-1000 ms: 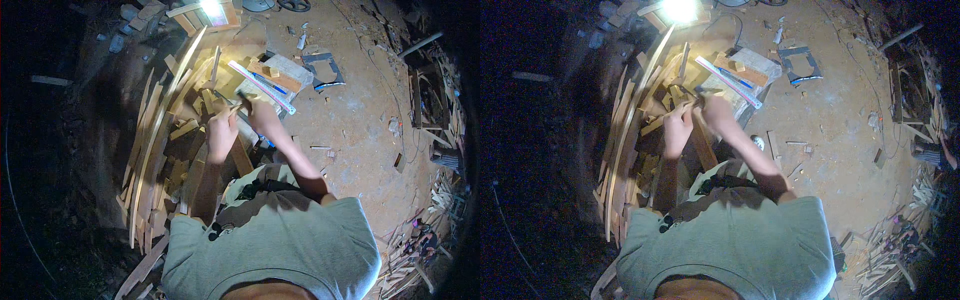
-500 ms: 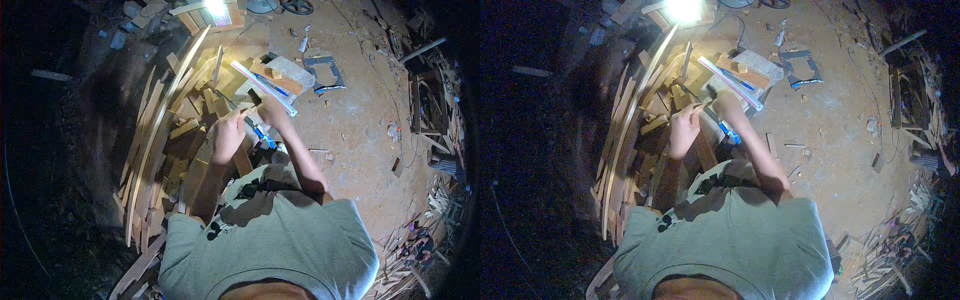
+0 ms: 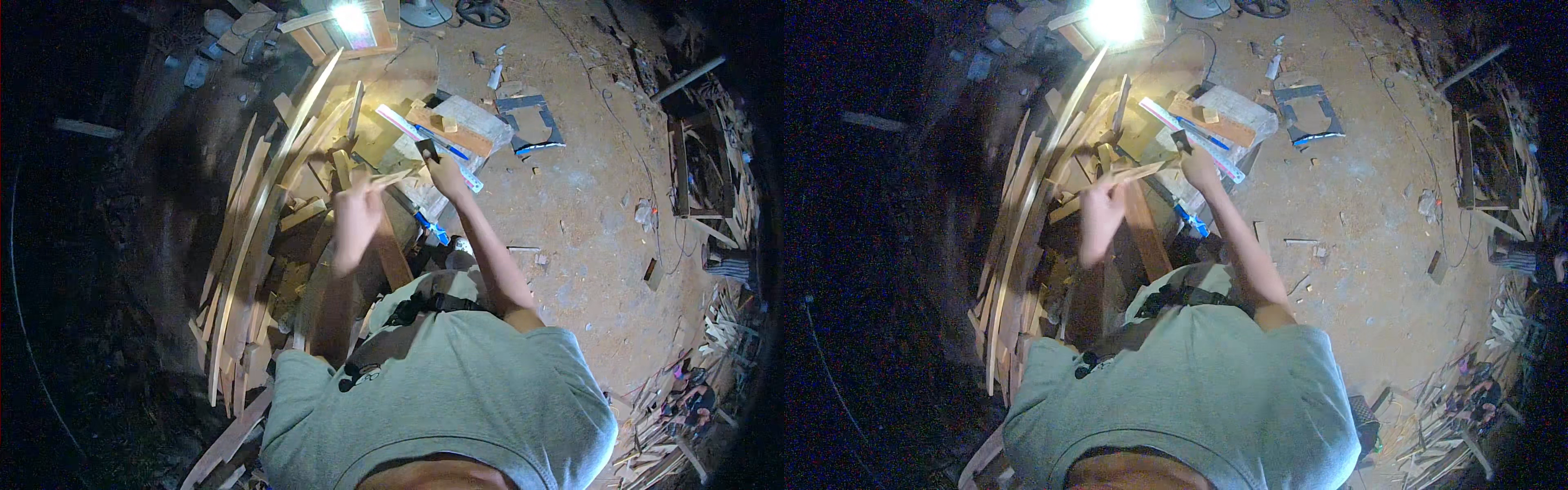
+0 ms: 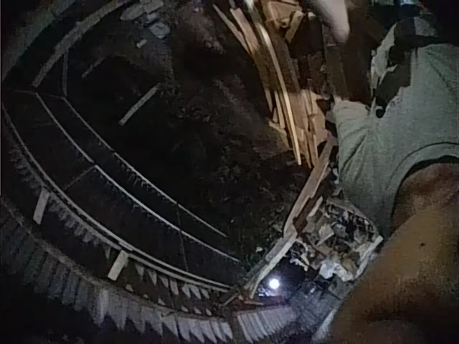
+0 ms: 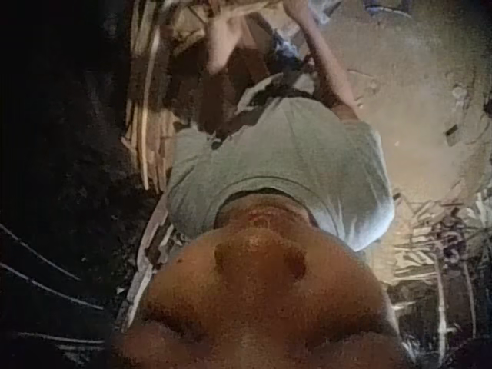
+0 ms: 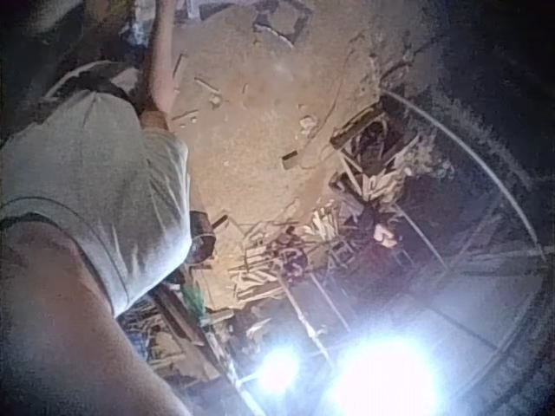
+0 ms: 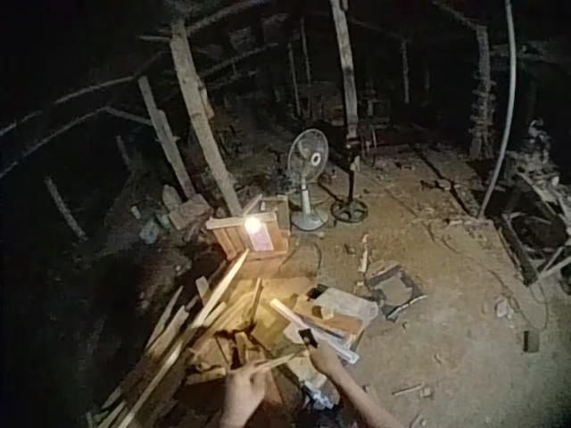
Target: The person sands a piece of wood with sandpaper and cuts a wooden piece using a handsaw blade.
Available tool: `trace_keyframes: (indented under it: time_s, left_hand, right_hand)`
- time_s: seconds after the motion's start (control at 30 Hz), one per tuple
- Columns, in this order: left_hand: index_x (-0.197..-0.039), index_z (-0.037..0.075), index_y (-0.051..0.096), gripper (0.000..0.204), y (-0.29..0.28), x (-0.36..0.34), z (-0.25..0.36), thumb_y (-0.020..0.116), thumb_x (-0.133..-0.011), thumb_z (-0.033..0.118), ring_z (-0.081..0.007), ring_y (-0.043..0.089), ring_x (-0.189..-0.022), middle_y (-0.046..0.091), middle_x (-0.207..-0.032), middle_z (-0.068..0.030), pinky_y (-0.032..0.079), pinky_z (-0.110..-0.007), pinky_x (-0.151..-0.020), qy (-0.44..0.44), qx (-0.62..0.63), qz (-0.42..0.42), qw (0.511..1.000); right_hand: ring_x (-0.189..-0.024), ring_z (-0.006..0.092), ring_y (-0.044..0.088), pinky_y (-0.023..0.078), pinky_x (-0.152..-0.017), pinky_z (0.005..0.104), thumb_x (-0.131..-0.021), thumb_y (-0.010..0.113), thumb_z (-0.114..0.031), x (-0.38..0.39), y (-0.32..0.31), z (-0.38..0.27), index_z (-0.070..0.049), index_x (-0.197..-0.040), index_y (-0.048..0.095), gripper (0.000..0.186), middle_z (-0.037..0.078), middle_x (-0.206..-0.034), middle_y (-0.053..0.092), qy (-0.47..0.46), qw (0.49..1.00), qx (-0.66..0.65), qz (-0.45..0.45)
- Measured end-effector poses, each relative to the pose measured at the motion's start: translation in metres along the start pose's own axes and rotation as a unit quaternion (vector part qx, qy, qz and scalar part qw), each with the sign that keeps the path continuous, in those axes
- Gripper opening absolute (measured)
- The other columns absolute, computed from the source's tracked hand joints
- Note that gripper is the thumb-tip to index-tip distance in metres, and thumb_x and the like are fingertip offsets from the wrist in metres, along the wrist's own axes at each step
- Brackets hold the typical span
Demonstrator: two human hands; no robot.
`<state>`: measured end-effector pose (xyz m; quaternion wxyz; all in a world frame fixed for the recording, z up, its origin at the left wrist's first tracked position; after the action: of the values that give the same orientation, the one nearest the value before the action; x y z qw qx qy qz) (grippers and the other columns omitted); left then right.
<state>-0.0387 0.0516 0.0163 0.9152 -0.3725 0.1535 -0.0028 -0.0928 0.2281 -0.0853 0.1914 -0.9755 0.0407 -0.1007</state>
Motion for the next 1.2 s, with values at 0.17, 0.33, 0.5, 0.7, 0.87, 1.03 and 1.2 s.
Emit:
trace_keyframes:
  time_s: [0.17, 0.33, 0.5, 0.7, 0.87, 1.03, 1.2]
  left_hand:
    - [-0.083, -0.002, 0.058, 0.016, -0.008, -0.004, -0.030, 0.057, -0.079, 0.013, -0.0203, 0.059, -0.057, 0.059, -0.066, -0.0178, 0.042, -0.030, -0.050, -0.037, 0.071, 0.005, 0.997]
    - [-0.085, -0.002, 0.059, 0.014, -0.015, -0.006, -0.039, 0.056, -0.079, 0.010, -0.0248, 0.061, -0.065, 0.061, -0.076, -0.0192, 0.045, -0.030, -0.057, -0.030, 0.070, 0.013, 0.997]
    - [-0.086, -0.003, 0.059, 0.015, -0.023, -0.010, -0.037, 0.056, -0.080, 0.010, -0.0212, 0.062, -0.069, 0.063, -0.078, -0.0179, 0.045, -0.030, -0.060, -0.069, 0.074, -0.002, 0.995]
    - [-0.086, -0.005, 0.060, 0.014, -0.026, -0.008, -0.030, 0.056, -0.080, 0.008, -0.0167, 0.061, -0.071, 0.064, -0.080, -0.0135, 0.045, -0.028, -0.062, -0.082, 0.077, -0.004, 0.994]
    - [-0.086, -0.005, 0.060, 0.013, -0.014, -0.007, -0.049, 0.052, -0.080, 0.004, -0.0185, 0.062, -0.078, 0.063, -0.086, -0.0157, 0.046, -0.028, -0.065, -0.086, 0.117, -0.007, 0.989]
    - [-0.084, -0.005, 0.060, 0.013, -0.012, -0.005, -0.035, 0.051, -0.079, 0.003, -0.0193, 0.061, -0.077, 0.064, -0.084, -0.0149, 0.045, -0.028, -0.068, -0.059, 0.156, -0.017, 0.986]
    - [-0.081, -0.004, 0.057, 0.010, -0.001, 0.004, -0.057, 0.051, -0.076, 0.004, -0.0218, 0.060, -0.072, 0.061, -0.073, -0.0144, 0.045, -0.031, -0.064, 0.010, 0.178, 0.092, 0.980]
  right_hand:
    - [-0.115, 0.0279, 0.043, 0.034, -0.094, 0.0331, -0.090, 0.040, -0.019, 0.009, -0.011, 0.000, -0.015, -0.124, 0.043, 0.034, 0.014, -0.124, 0.046, -0.122, 0.987, 0.024, -0.098]
    - [-0.122, 0.0267, 0.036, 0.029, -0.100, 0.0339, -0.089, 0.042, -0.016, 0.036, 0.019, -0.053, -0.009, -0.124, 0.043, 0.036, 0.012, -0.129, 0.041, -0.224, 0.961, -0.060, -0.153]
    - [-0.122, 0.0252, 0.035, 0.027, -0.102, 0.0345, -0.089, 0.041, -0.012, 0.048, 0.018, -0.066, -0.001, -0.119, 0.046, 0.032, 0.012, -0.127, 0.044, -0.320, 0.926, -0.116, -0.162]
    - [-0.119, 0.0230, 0.040, 0.035, -0.097, 0.0324, -0.088, 0.041, -0.011, 0.036, 0.022, -0.044, -0.006, -0.113, 0.052, 0.028, 0.009, -0.123, 0.048, -0.252, 0.945, -0.129, -0.161]
    - [-0.113, 0.0257, 0.046, 0.035, -0.096, 0.0349, -0.087, 0.043, -0.012, 0.061, 0.025, -0.101, -0.003, -0.110, 0.054, 0.028, 0.010, -0.120, 0.050, -0.397, 0.896, -0.079, -0.180]
    - [-0.115, 0.0263, 0.044, 0.034, -0.097, 0.0357, -0.084, 0.045, -0.011, 0.043, 0.015, -0.070, -0.003, -0.112, 0.054, 0.030, 0.011, -0.119, 0.051, -0.314, 0.934, -0.066, -0.155]
    - [-0.114, 0.0251, 0.046, 0.034, -0.097, 0.0353, -0.082, 0.047, -0.009, 0.074, 0.023, -0.127, -0.002, -0.108, 0.055, 0.028, 0.011, -0.116, 0.053, -0.473, 0.867, -0.039, -0.153]
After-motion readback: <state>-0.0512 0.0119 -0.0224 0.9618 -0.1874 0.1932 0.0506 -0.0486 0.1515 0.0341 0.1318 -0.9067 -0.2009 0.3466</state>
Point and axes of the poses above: each hand's wrist, its own x-axis away from the middle knuckle, its own y-axis out of the palm, z = x × y, the point moved 2 cm from there along -x, towards the middle knuckle
